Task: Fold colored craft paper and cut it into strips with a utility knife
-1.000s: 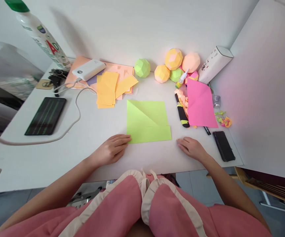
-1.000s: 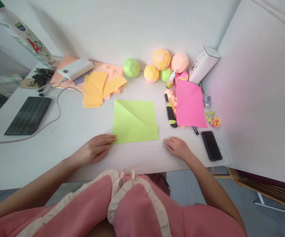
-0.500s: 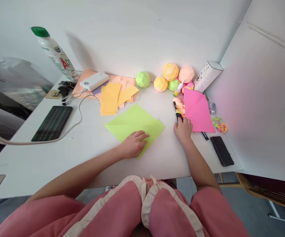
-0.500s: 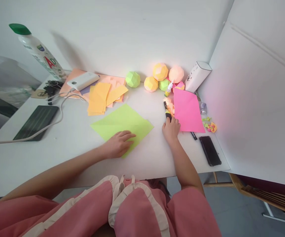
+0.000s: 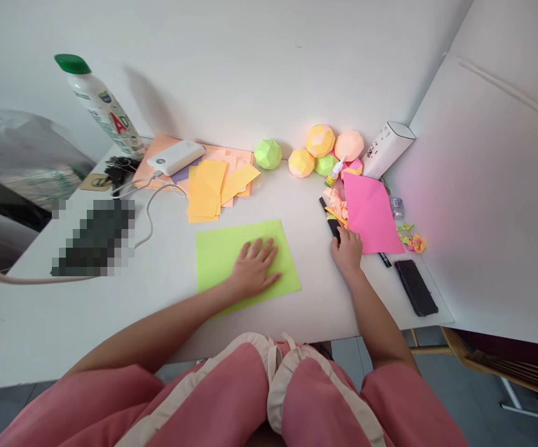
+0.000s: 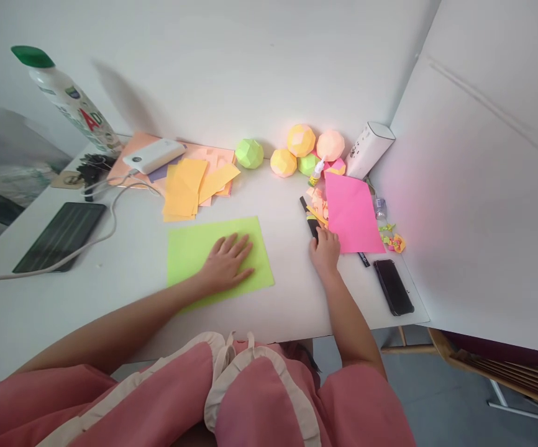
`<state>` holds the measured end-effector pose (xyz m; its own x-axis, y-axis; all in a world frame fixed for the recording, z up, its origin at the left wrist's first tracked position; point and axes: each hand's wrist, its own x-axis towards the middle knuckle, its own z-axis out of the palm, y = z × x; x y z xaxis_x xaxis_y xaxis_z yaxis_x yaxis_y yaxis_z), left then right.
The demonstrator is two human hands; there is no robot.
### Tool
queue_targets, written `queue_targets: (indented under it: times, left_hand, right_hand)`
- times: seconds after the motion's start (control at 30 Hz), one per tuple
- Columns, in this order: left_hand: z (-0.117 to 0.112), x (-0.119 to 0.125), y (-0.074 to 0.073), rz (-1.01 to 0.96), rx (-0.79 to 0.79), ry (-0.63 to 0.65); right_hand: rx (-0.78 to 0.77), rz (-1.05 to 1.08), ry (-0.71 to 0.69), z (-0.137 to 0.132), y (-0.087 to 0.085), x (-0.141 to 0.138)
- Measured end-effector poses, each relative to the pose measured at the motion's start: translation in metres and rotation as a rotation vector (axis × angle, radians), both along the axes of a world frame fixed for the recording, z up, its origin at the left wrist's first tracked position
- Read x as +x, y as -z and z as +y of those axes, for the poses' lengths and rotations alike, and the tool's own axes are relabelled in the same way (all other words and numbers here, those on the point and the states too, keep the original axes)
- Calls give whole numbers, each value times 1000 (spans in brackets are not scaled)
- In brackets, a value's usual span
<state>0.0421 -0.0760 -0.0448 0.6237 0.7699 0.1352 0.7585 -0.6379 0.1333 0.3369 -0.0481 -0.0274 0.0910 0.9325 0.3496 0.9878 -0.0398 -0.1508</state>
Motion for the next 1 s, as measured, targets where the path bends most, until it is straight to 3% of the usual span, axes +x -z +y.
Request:
queue_targets:
  times: [0.13,0.2,0.3,0.4,0.5,0.6,1.0]
  left_hand:
    - [24,-11,7,-66,-3,-78]
    - [28,-14,7,-87,-12,-98]
    - [26,-15,2,-88,-40,-111]
    - [23,-16,-5,-70,-80,-131]
    - [24,-17,-9,-44,-110,-138]
    - [25,-18,-8,-32,-111,-136]
    - [24,-18,-10,46,-109,-112]
  right_hand:
    - [-16,68,-126,-32,-19,2]
    - [-12,267,-300,-61,-28,3]
    - [-66,444,-448,-110,-35,5]
    - [-121,465,-518,-154,-34,6]
    - [-155,439,-507,-181,-34,7]
    - [-180,422,-484,-190,-35,6]
    - [-162,456,-460,-188,-34,6]
